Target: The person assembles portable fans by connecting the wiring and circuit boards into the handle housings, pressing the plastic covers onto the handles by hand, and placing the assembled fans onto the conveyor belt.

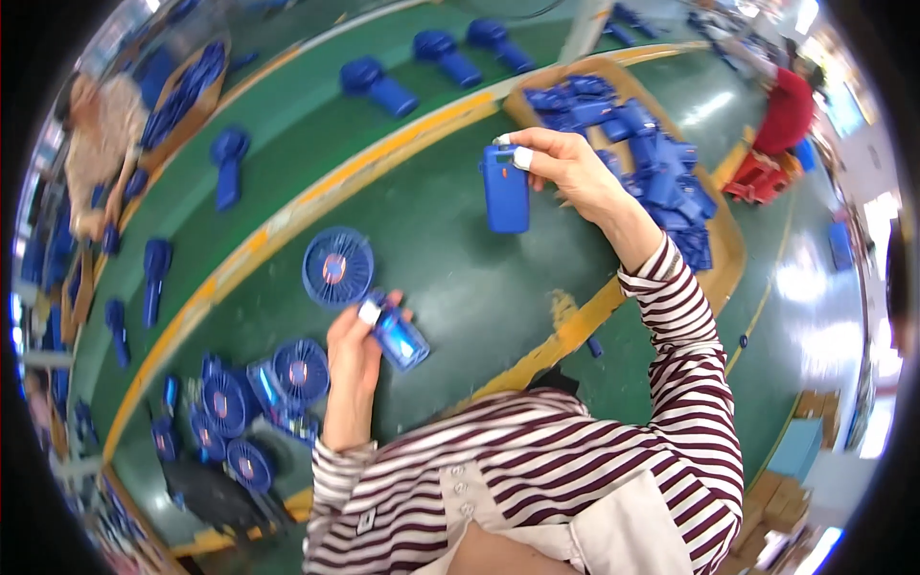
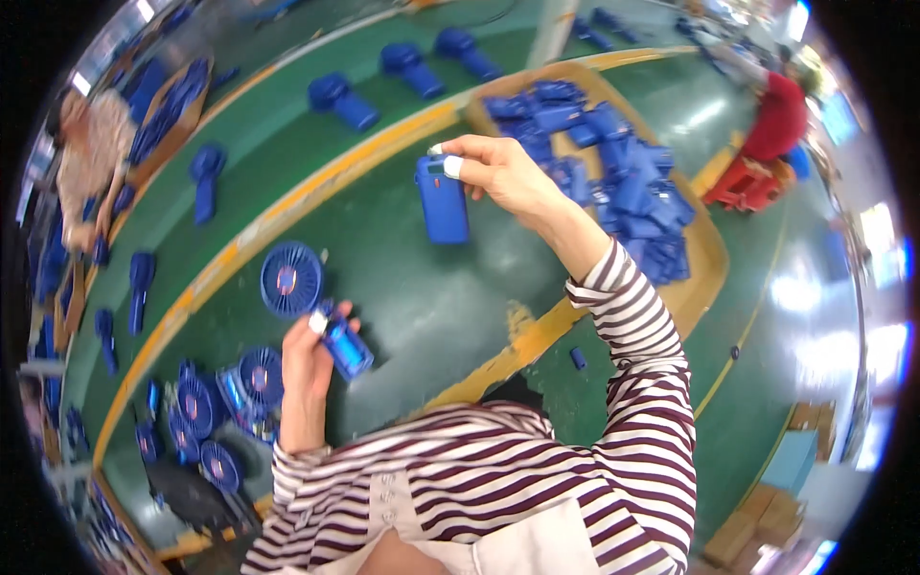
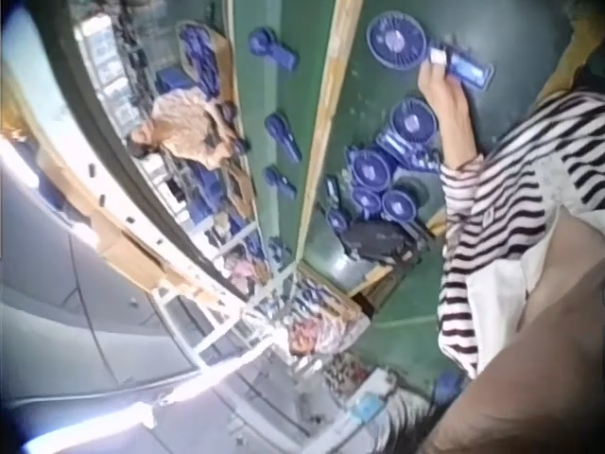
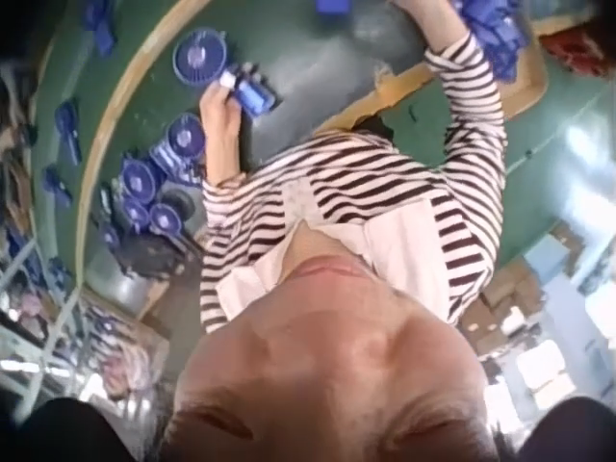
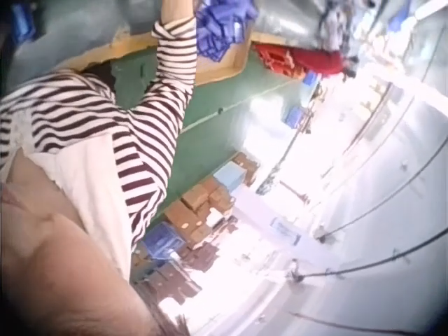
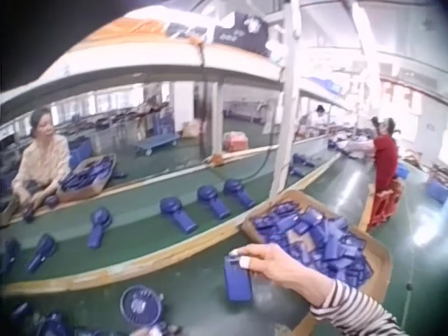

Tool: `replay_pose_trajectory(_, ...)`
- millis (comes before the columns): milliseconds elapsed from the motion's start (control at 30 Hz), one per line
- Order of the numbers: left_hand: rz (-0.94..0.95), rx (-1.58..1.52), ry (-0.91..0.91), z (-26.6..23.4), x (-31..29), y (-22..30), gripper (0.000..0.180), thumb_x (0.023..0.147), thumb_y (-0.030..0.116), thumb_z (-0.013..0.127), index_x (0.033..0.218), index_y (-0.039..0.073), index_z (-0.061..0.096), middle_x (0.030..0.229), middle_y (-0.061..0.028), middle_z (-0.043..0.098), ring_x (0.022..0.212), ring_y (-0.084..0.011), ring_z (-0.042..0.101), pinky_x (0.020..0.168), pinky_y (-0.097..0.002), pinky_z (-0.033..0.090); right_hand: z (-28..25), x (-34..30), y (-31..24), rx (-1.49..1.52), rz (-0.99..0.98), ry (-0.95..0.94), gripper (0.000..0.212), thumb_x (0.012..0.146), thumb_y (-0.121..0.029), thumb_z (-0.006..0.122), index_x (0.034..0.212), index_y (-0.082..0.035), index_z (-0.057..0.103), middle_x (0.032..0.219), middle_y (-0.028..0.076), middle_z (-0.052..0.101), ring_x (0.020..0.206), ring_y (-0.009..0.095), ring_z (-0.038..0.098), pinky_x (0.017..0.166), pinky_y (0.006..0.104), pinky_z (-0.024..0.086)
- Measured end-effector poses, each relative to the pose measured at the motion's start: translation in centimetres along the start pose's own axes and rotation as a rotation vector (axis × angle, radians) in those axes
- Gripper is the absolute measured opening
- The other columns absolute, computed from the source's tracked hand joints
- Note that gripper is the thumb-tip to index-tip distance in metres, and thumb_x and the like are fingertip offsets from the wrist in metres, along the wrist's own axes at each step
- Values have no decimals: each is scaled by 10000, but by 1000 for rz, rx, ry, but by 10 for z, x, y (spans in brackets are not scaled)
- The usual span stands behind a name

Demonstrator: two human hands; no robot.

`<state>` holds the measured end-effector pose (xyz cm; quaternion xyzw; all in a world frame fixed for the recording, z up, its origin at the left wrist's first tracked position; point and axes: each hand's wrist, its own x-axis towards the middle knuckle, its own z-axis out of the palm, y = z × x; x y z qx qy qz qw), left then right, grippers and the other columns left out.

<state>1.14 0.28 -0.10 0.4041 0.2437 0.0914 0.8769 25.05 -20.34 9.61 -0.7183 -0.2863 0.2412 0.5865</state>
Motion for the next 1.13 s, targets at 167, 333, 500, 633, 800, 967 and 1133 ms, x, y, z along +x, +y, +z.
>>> replay_pose_trajectory(167,44,-40,-143,10,-7,16,370,820,154,563,1104,-70,485,1163,-266,497,886,-345,599,804,-412,493,75,4,29,299,168,-307,284,824,-181,602,1060,-24,592,883,17,615,787,64,542,674,202,419)
replay_pose_trajectory(333,-38,49,-173,8,-10,24,343,818,133,573,1078,-77,502,959,-143,599,856,-307,625,777,-374,510,119,21,61,362,335,-498,242,823,-184,606,993,-12,585,874,18,619,773,84,569,726,226,453)
replay_pose_trajectory(500,-84,14,-180,1,-6,14,340,819,141,580,1080,-64,509,944,-147,604,848,-295,627,763,-370,516,137,24,69,417,368,-426,224,796,-150,615,955,6,603,813,37,617,687,91,563,617,220,465)
replay_pose_trajectory(633,-96,-97,-173,0,-1,7,297,831,125,555,1065,-57,536,957,-145,608,842,-323,623,762,-383,514,139,17,69,243,378,-346,214,808,-155,597,951,2,625,746,25,602,615,71,527,526,205,426)
replay_pose_trajectory(800,-63,-98,-42,1,4,6,273,850,121,523,1057,-57,534,945,-151,612,837,-287,628,762,-359,513,131,-4,64,-58,201,-340,282,828,-115,572,1069,33,565,795,0,534,645,55,472,564,195,400)
replay_pose_trajectory(967,3,-102,41,-4,6,3,272,855,136,532,1054,-49,534,938,-146,613,838,-264,626,752,-357,520,132,-28,51,-522,-147,-430,583,652,-92,666,1181,20,448,898,102,484,716,225,532,645,303,456)
replay_pose_trajectory(1133,18,-77,49,-3,6,0,282,853,146,544,1061,-45,531,941,-142,614,850,-267,625,747,-359,524,150,-39,47,-870,-301,-253,592,630,-127,660,1172,-14,451,922,144,499,804,308,557,669,360,475)
